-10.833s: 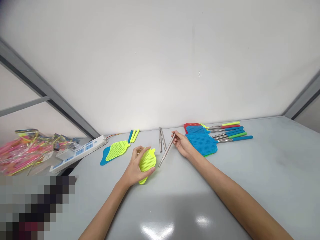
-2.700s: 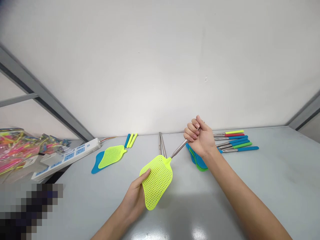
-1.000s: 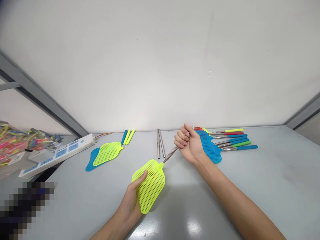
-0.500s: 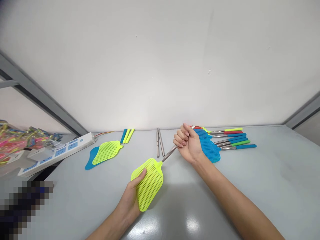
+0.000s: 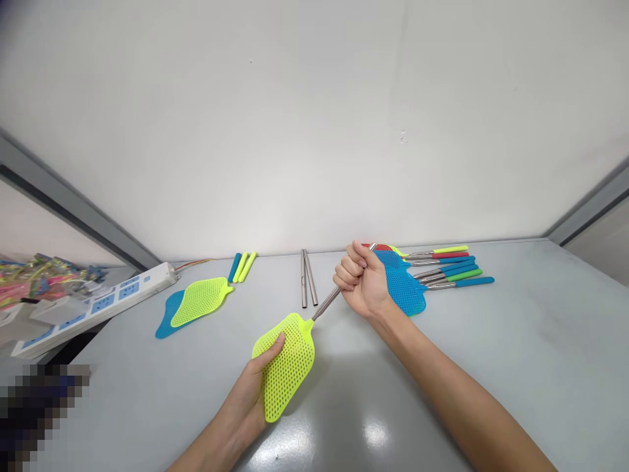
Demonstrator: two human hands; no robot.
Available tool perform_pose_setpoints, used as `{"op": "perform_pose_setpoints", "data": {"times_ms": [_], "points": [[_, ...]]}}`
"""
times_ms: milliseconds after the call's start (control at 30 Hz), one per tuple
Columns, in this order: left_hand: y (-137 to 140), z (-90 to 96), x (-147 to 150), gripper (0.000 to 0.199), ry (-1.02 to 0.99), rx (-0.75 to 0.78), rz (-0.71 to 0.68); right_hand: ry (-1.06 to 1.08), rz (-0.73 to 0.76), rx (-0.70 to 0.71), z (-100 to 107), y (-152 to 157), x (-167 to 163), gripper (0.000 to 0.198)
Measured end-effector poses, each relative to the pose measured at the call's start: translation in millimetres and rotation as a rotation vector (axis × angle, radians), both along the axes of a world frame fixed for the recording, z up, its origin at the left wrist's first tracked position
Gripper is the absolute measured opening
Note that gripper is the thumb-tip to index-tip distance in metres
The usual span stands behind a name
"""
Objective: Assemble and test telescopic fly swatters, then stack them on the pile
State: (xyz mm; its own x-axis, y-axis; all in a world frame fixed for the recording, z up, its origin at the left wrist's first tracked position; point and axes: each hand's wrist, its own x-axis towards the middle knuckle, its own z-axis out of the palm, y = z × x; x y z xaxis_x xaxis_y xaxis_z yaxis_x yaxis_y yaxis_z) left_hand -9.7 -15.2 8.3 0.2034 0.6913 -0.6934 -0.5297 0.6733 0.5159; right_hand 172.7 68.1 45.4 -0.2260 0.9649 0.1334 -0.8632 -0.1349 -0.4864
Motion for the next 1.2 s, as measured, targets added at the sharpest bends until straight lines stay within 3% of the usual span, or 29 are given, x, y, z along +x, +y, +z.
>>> {"op": "perform_pose_setpoints", "data": {"times_ms": [367, 633, 833, 1033, 1200], "points": [[9.2, 3.1, -10.1, 0.036, -0.054, -0.022, -0.1, 0.008, 0.005, 0.043, 6.1, -3.6, -1.2, 0.037], [15.1, 3.8, -15.3, 0.032, -0.112, 0.077, -0.055, -0.048, -0.02, 0.071, 9.3, -4.7, -1.6, 0.032], [22.6, 7.9, -24.7, 0.027, -0.177, 0.148, 0.03, -0.149, -0.047, 0.079, 13.8, -5.8, -5.5, 0.027], [28.3, 13.0, -42.7, 0.032, -0.391, 0.203, 0.052, -0.194, -0.105, 0.078, 12.1, -4.0, -10.8, 0.03], [30.3, 15.3, -51.4, 0.036, -0.535, 0.483, 0.279, -0.352, -0.213, 0.084, 5.5, -7.2, -21.3, 0.04]]}}
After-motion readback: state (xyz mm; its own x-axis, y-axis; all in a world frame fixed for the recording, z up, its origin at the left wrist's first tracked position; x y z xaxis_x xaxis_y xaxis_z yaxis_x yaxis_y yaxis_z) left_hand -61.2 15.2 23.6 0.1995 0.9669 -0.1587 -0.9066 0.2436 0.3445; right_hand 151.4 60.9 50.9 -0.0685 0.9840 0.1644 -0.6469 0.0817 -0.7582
